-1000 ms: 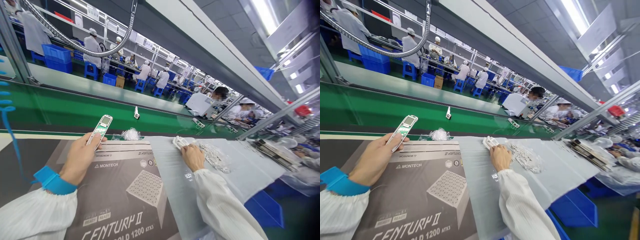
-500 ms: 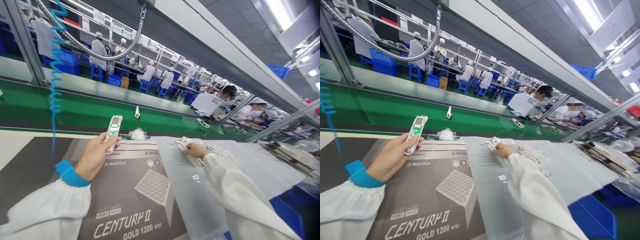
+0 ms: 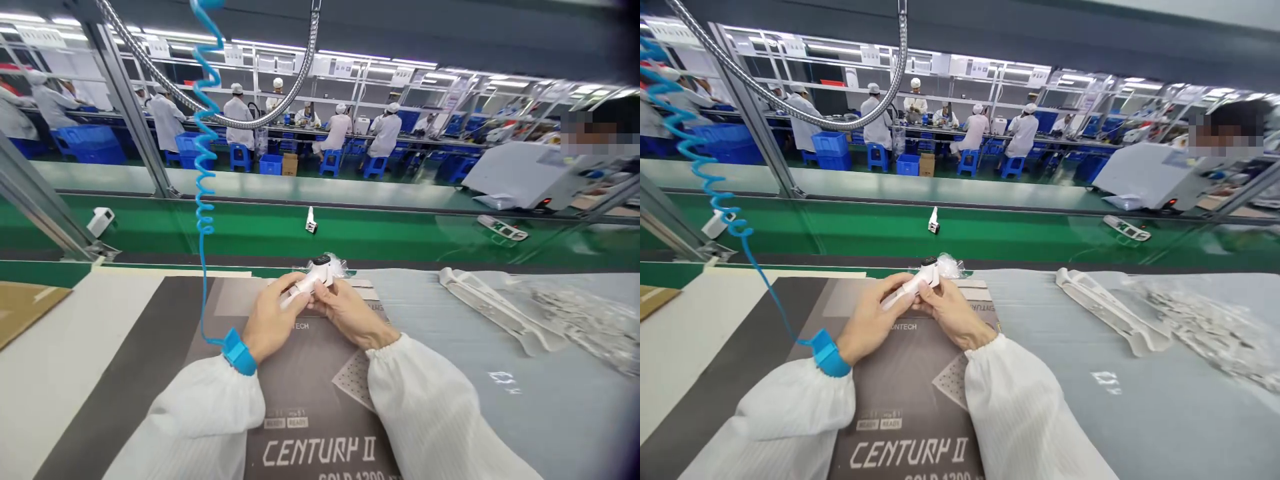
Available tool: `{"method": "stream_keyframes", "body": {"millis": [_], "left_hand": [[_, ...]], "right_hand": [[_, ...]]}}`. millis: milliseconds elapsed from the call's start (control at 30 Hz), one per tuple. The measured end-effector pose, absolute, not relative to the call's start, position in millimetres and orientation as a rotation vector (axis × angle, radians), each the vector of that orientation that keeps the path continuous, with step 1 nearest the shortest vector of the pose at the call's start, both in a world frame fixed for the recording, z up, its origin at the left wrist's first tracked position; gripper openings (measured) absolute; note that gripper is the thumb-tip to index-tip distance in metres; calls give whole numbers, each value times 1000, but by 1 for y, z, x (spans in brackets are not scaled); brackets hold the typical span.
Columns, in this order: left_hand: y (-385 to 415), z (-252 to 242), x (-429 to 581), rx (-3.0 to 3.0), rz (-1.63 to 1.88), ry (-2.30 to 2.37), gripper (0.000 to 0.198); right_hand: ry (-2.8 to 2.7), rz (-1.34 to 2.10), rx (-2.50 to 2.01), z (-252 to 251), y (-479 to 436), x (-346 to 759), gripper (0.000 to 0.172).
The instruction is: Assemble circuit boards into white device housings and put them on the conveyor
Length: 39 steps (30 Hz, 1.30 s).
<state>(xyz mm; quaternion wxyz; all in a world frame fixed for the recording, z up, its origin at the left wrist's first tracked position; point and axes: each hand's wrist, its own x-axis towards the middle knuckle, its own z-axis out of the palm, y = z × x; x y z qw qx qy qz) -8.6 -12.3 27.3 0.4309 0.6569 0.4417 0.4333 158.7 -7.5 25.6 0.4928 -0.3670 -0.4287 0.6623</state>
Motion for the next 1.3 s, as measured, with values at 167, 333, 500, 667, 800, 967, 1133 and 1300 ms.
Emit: {"method": "stream_keyframes", "body": {"millis": [167, 333, 500, 667, 800, 967, 1133, 1300], "left_hand": [[-13, 27, -10, 1649, 1047, 1139, 35], [-16, 27, -4, 1699, 1040, 1107, 38], [-32, 28, 14, 2130, 817, 1315, 43], [-41, 35, 29, 2464, 233, 1414, 58], [-31, 33, 16, 2390, 358, 1542, 54], [-24, 25, 2, 2233, 963, 1474, 50], [-31, 26, 15, 2324, 1118, 1356, 38], [-29, 32, 11, 2267, 1042, 1316, 39]], "right_hand": [[-920, 1609, -870, 14, -9, 161, 30], [-939, 1545, -848, 16, -12, 161, 38], [-558, 1550, -797, 21, -12, 154, 51], [-377, 1637, -757, 24, -13, 166, 50], [-499, 1707, -712, 28, -14, 165, 46], [-710, 1732, -595, 27, -21, 145, 35], [-627, 1723, -571, 20, -27, 135, 20], [-640, 1699, -637, 20, -25, 135, 26]]}}
